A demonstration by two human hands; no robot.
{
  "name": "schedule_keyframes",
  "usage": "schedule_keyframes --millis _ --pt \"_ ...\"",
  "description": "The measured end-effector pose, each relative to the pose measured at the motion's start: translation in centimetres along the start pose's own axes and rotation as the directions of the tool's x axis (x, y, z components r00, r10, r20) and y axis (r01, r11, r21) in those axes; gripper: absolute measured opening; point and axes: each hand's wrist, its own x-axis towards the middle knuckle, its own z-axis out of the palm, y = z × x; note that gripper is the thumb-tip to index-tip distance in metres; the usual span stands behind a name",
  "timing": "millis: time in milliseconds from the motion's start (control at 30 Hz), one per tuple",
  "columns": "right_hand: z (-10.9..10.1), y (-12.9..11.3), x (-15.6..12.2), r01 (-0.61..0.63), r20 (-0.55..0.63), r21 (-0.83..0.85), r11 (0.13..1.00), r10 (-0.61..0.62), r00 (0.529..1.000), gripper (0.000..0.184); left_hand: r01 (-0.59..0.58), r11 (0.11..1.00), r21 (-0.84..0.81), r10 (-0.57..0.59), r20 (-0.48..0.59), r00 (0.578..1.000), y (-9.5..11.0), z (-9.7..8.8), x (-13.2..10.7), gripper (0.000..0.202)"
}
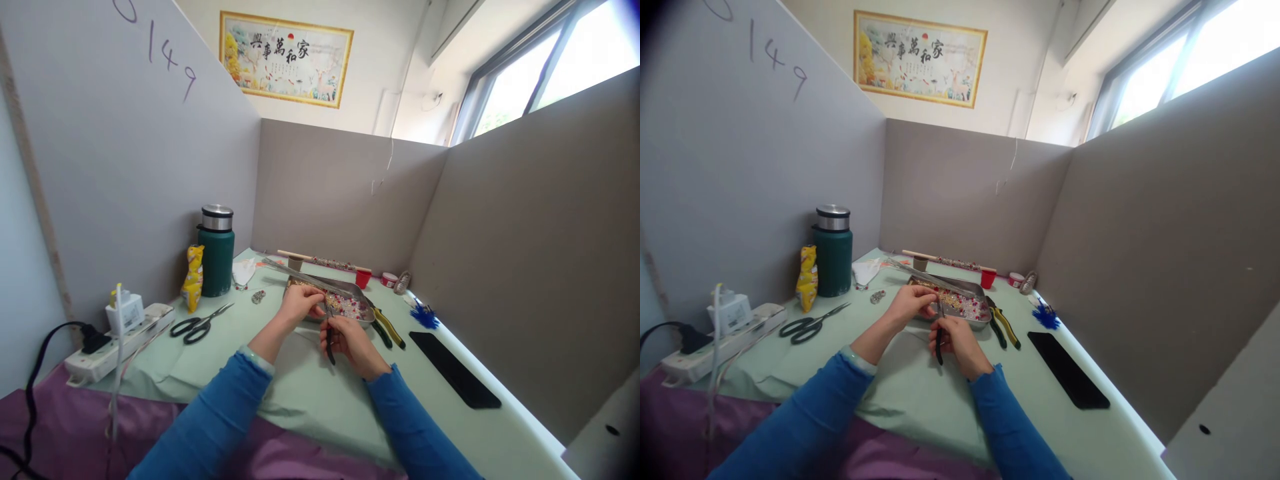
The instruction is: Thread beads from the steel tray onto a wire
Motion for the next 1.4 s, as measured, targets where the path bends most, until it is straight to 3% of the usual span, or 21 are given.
schedule_keyframes --millis 300,700,967,1400 --pt "-0.03 0.10 0.11 0.010 -0.028 -0.018 1.000 -0.010 1.000 0.023 -0.026 0.999 0.045 0.026 0.012 1.000 0.02 0.04 0.04 0.012" --pt "-0.30 -0.07 -0.05 0.014 -0.009 0.001 1.000 -0.014 1.000 0.021 -0.151 0.977 0.153 0.144 0.054 0.988 -0.11 -0.07 0.08 0.017" --pt "-0.13 -0.14 -0.09 0.014 -0.008 -0.004 1.000 -0.014 1.000 0.022 -0.130 0.971 0.200 0.127 0.025 0.992 -0.30 -0.04 0.14 0.018" --pt "-0.44 0.11 0.00 0.020 0.036 0.023 1.000 -0.021 0.999 0.022 -0.087 0.989 0.119 0.083 0.040 0.996 -0.01 -0.06 0.20 0.014"
